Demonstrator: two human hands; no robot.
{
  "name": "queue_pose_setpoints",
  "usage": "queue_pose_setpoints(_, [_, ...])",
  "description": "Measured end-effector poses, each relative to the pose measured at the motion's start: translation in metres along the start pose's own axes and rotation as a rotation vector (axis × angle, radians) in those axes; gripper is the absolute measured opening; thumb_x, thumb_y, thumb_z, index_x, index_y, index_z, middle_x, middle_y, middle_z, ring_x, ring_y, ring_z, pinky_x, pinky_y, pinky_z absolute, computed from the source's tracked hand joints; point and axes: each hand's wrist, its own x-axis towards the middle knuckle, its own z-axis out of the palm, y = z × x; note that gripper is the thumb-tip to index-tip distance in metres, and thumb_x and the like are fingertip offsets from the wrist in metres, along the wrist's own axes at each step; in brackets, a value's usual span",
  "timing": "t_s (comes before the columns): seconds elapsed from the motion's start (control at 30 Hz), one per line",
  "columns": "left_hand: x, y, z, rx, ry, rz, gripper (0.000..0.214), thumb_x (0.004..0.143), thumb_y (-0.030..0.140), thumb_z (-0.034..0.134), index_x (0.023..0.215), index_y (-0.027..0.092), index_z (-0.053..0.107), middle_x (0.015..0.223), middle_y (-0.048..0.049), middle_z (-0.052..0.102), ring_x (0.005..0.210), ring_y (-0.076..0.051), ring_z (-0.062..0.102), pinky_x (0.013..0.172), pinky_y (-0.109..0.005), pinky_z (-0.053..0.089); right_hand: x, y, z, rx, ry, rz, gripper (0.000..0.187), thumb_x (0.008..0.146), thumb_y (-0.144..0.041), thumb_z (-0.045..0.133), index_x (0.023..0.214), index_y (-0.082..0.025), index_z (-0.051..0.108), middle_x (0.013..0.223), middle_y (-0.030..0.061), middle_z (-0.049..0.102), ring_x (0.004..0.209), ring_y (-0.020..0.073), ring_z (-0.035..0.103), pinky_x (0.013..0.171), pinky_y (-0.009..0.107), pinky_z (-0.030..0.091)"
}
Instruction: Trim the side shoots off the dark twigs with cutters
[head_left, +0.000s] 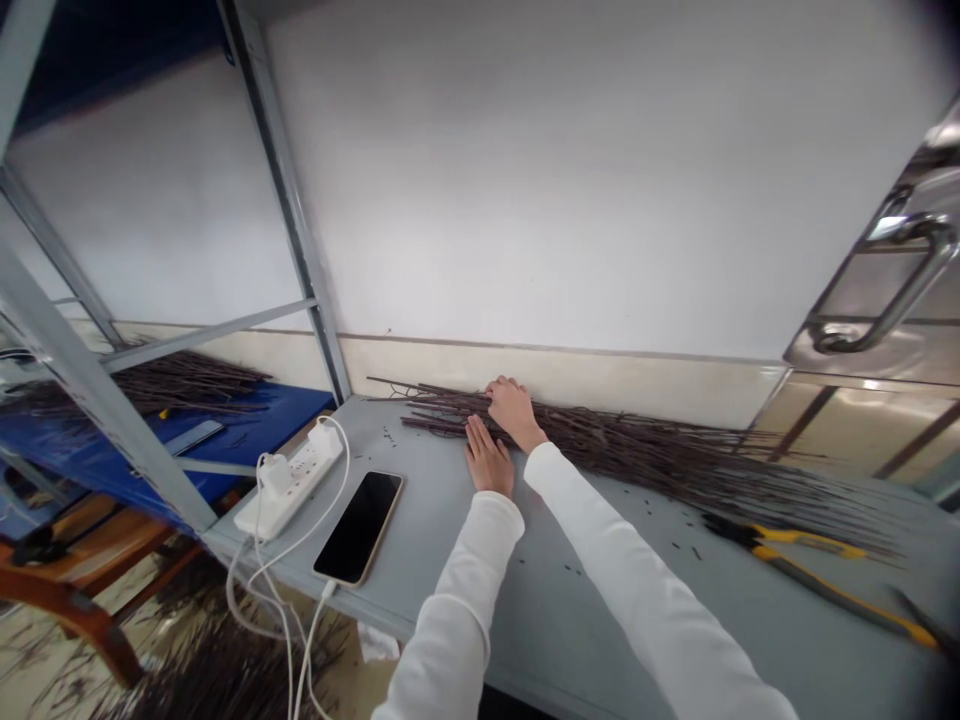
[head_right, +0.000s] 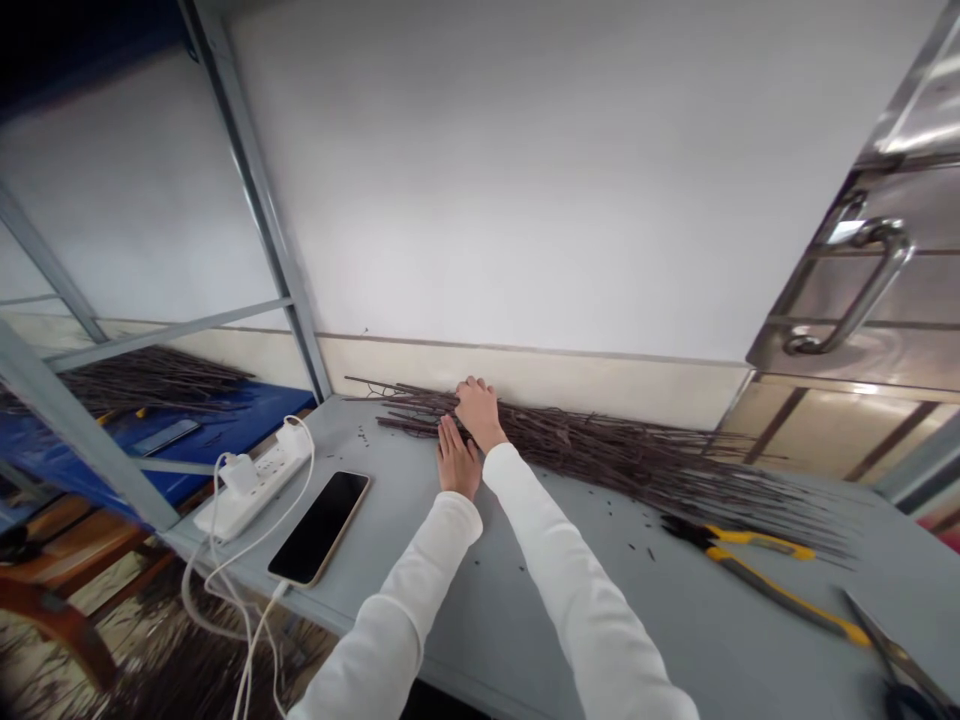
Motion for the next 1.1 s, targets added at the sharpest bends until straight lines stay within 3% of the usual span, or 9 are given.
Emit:
queue_pose_setpoints(0.2, [0.0, -0.001, 0.001, -0.007, 0.007, -0.007, 0.057, 0.09, 0.018, 0.032, 0.145, 0.006, 0.026, 0.15, -0.0196, 0.03, 0.138, -0.029, 0.029, 0.106, -0.045, 0.035, 0.01, 0.012, -0.027, 0.045, 0.043, -0.006, 0.025, 0.09, -0.031, 0.055, 0.11, -0.016, 0.059, 0.117, 0.0076, 0.058, 0.103, 0.0207, 0.057, 0.087, 0.042, 0.049])
queue_pose_setpoints(0.37, [0.0, 0.0, -0.003, -0.004, 0.015, -0.009, 0.057, 0.092, 0.02, 0.031, 0.146, 0.004, 0.024, 0.152, -0.021, 0.025, 0.138, -0.029, 0.029, 0.105, -0.045, 0.035, 0.006, 0.016, -0.028, 0.074, 0.03, -0.006, 0.027, 0.09, -0.032, 0.055, 0.112, -0.016, 0.057, 0.116, 0.0074, 0.059, 0.101, 0.0204, 0.058, 0.085, 0.042, 0.05])
queue_pose_setpoints(0.53, [0.0, 0.001, -0.008, 0.009, -0.012, 0.019, 0.053, 0.093, 0.021, 0.029, 0.146, 0.016, 0.029, 0.153, -0.008, 0.027, 0.138, -0.028, 0.027, 0.106, -0.045, 0.035, 0.001, 0.012, -0.031, 0.092, 0.041, -0.018, 0.023, 0.09, -0.031, 0.054, 0.107, -0.015, 0.059, 0.112, 0.0063, 0.059, 0.101, 0.0202, 0.057, 0.086, 0.041, 0.047])
queue_pose_setpoints(0.67, [0.0, 0.0, -0.008, 0.017, -0.044, 0.024, 0.05, 0.094, 0.025, 0.03, 0.144, 0.026, 0.033, 0.15, -0.0027, 0.035, 0.138, -0.029, 0.028, 0.105, -0.047, 0.036, 0.002, 0.008, -0.047, 0.1, 0.08, -0.049, 0.021, 0.091, -0.015, 0.043, 0.098, -0.013, 0.062, 0.107, 0.0104, 0.06, 0.107, 0.023, 0.049, 0.087, 0.037, 0.039])
queue_pose_setpoints(0.97, [0.002, 0.0, -0.006, 0.002, -0.068, 0.021, 0.05, 0.093, 0.024, 0.032, 0.142, 0.024, 0.037, 0.145, -0.0064, 0.045, 0.136, -0.03, 0.03, 0.105, -0.049, 0.034, 0.008, 0.015, -0.093, 0.098, 0.202, -0.059, 0.028, 0.09, -0.011, 0.037, 0.1, -0.012, 0.063, 0.107, 0.0138, 0.057, 0.108, 0.0282, 0.039, 0.085, 0.039, 0.032])
queue_pose_setpoints(1.1, [0.002, 0.0, -0.005, -0.03, -0.047, 0.023, 0.049, 0.093, 0.025, 0.033, 0.141, 0.023, 0.04, 0.145, -0.0064, 0.043, 0.137, -0.03, 0.029, 0.106, -0.049, 0.032, 0.008, 0.025, -0.099, 0.099, 0.196, -0.054, 0.029, 0.091, -0.012, 0.036, 0.098, -0.012, 0.064, 0.105, 0.0136, 0.057, 0.107, 0.0284, 0.04, 0.085, 0.039, 0.033])
